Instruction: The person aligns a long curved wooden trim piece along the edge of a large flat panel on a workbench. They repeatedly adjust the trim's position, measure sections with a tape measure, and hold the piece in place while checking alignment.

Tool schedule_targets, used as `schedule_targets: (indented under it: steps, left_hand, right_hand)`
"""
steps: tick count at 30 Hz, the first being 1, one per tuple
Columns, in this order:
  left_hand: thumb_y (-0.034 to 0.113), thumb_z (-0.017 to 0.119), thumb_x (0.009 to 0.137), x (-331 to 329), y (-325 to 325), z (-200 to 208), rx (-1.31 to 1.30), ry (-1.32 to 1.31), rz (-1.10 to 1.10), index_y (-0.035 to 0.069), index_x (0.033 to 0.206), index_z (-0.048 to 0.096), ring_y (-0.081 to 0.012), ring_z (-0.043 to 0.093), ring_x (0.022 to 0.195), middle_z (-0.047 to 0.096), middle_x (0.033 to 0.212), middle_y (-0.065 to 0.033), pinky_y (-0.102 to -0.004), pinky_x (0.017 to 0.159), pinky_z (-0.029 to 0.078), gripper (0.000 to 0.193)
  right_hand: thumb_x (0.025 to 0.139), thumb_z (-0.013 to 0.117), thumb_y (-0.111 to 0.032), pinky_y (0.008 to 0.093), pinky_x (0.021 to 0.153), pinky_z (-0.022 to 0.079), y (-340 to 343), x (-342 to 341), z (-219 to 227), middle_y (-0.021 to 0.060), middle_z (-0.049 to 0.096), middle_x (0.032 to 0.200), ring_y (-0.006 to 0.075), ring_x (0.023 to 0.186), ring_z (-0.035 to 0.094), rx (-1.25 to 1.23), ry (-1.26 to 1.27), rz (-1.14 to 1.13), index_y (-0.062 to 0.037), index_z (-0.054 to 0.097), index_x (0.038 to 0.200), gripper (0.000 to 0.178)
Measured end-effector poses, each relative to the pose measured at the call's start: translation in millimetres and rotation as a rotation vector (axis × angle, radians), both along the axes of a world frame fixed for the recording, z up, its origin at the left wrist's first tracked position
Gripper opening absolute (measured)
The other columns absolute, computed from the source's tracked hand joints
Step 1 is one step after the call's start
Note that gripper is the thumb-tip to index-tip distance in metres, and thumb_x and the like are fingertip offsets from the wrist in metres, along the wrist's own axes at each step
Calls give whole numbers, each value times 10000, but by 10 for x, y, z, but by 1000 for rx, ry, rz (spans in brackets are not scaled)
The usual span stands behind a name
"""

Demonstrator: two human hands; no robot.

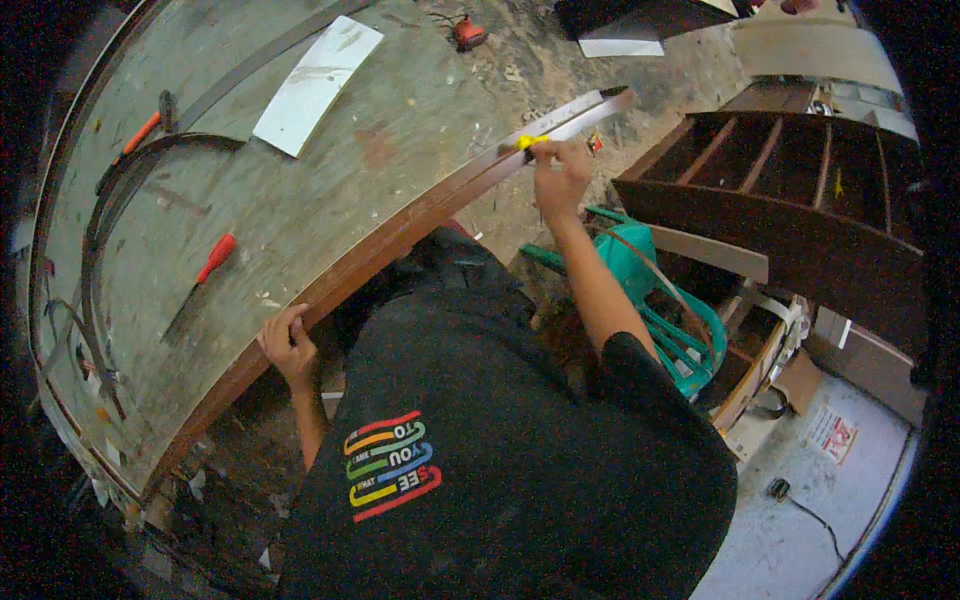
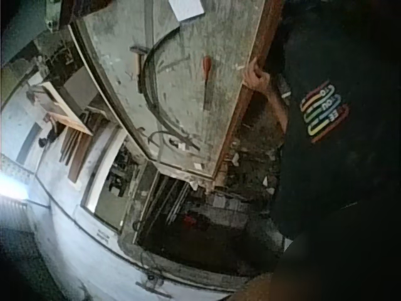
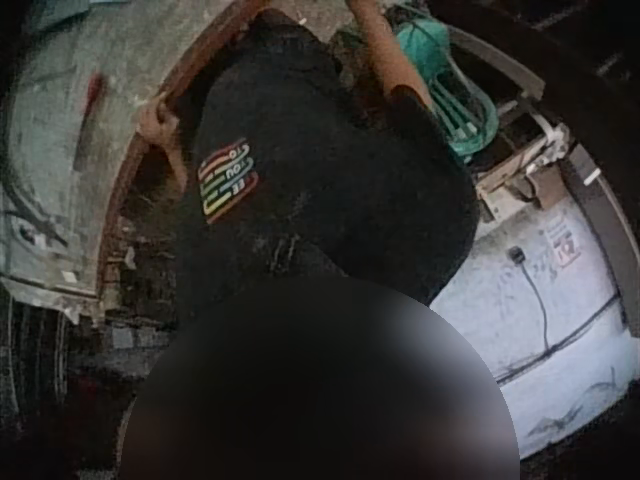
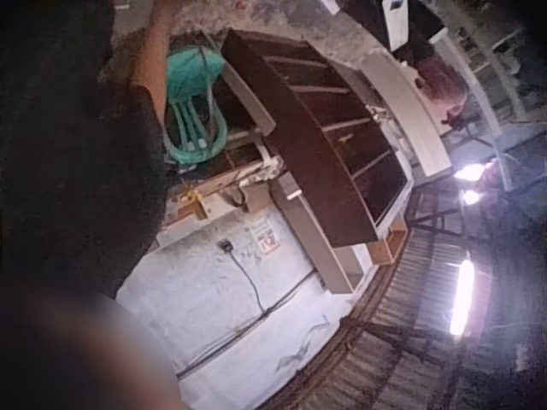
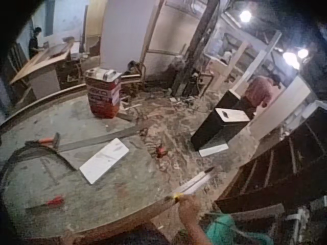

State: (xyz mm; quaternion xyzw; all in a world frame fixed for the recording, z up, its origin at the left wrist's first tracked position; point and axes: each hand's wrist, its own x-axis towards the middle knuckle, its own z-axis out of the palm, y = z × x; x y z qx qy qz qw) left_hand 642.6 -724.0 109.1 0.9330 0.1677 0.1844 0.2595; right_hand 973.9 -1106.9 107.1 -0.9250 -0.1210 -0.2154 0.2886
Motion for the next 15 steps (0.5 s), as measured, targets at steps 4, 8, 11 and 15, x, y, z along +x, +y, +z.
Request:
schedule_targets:
  steps: [4,8,11,15]
  left_hand:
    - [271,551,1058,24,-7,37,-94,46,4,128,1016,744,-262,654,937,734,985,-46,-398,929,416,244]
    - [269,551,1059,23,-9,69,-109,77,-4,128,1029,743,-255,650,949,737,1003,-45,-393,941,408,240]
    - [272,550,1060,19,-10,61,-104,90,18,132,1039,744,-252,649,962,740,1013,-44,-392,946,402,240]
    - [287,542,1063,22,-6,34,-141,80,14,135,1048,746,-251,650,975,742,1027,-40,-390,943,400,255]
  right_hand:
    - [774,863,-93,330,757,552,-426,524,-55,70,728,797,209,785,701,46,231,-291,-67,763,863,136]
    - [802,863,-116,295,717,559,-792,1061,-124,85,769,843,141,733,705,345,302,-305,-13,776,880,156]
    - [795,874,-139,299,705,563,-989,1368,-139,91,770,813,135,711,705,315,276,-361,-3,787,918,203]
    - [728,891,-195,342,689,563,-1026,1358,-218,105,770,821,187,733,722,185,160,-388,-20,801,883,251]
